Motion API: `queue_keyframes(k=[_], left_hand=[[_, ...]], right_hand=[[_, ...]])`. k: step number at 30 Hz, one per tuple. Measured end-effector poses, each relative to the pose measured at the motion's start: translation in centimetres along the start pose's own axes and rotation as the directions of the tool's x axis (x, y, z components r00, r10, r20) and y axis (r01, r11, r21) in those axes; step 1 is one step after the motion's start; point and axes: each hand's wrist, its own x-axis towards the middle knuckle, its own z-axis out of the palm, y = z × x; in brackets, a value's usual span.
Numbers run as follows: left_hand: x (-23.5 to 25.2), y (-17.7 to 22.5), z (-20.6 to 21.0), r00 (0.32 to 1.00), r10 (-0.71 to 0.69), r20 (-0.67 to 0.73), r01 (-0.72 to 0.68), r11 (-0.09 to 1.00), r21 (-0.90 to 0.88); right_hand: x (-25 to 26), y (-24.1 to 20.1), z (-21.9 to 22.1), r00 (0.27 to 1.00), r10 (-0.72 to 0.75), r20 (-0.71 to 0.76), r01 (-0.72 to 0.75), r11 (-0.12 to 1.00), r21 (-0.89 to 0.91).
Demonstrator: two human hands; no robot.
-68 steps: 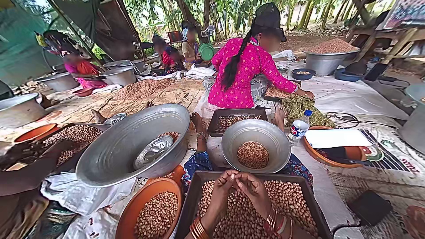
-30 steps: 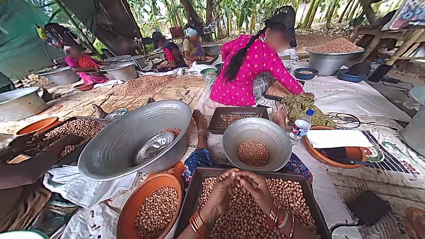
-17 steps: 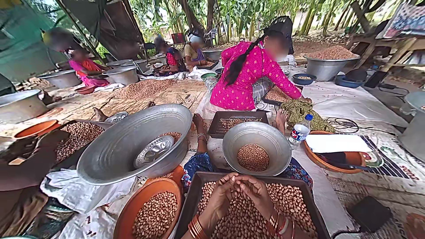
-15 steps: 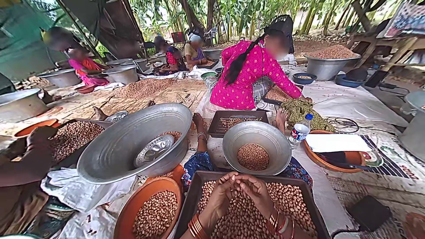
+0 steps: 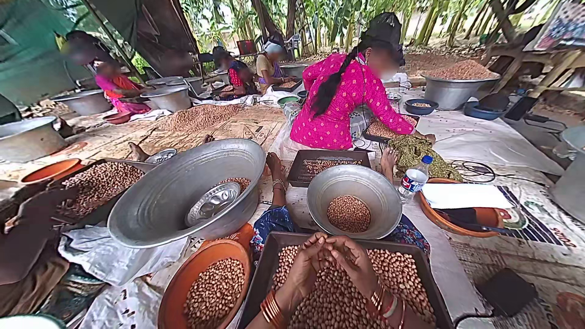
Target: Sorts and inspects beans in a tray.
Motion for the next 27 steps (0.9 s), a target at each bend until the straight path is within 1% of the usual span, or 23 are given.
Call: queue_keyframes(k=[3, 6, 11, 15, 17, 20, 22, 24, 27], left_hand=[[0.1, -0.1, -0.3, 0.998, 0.002, 0.065, -0.001, 1.000, -0.025], [0.0, -0.3, -0.2, 0.997, -0.002, 0.075, 0.005, 0.999, -0.043], [-0.1, -0.6, 0.2, 1.000, 0.011, 0.018, -0.010, 0.997, -0.080], [-0.4, -0.4, 0.7, 0.998, -0.001, -0.067, -0.004, 0.997, -0.076], [-0.5, -0.3, 0.9, 0.998, 0.000, -0.063, -0.005, 0.998, -0.067], [-0.4, -0.3, 0.8, 1.000, 0.001, -0.023, -0.002, 0.998, -0.056], [-0.5, -0.2, 0.8, 1.000, 0.005, -0.009, -0.005, 0.999, -0.034], [-0.4, -0.3, 0.6, 1.000, 0.025, 0.008, -0.025, 0.999, 0.029], [-0.2, -0.3, 0.1, 0.996, 0.061, 0.070, -0.072, 0.984, 0.160]], right_hand=[[0.4, -0.2, -0.4, 0.998, -0.028, -0.048, 0.026, 0.998, -0.054], [0.5, -0.3, -0.6, 0.996, -0.041, -0.075, 0.034, 0.995, -0.092], [0.2, -0.5, -0.2, 0.996, -0.085, 0.005, 0.084, 0.977, -0.196], [0.4, -2.0, 0.3, 0.998, -0.059, 0.028, 0.063, 0.983, -0.172], [0.4, -1.9, 0.3, 0.998, -0.055, 0.026, 0.058, 0.982, -0.179], [0.3, -1.4, 0.2, 0.998, -0.055, 0.011, 0.056, 0.976, -0.209], [0.3, -1.2, 0.1, 0.998, -0.065, 0.005, 0.065, 0.970, -0.233], [0.1, -0.7, 0.0, 0.996, -0.084, 0.017, 0.085, 0.954, -0.289], [0.3, -1.6, 0.3, 0.995, -0.088, -0.056, 0.066, 0.945, -0.320]])
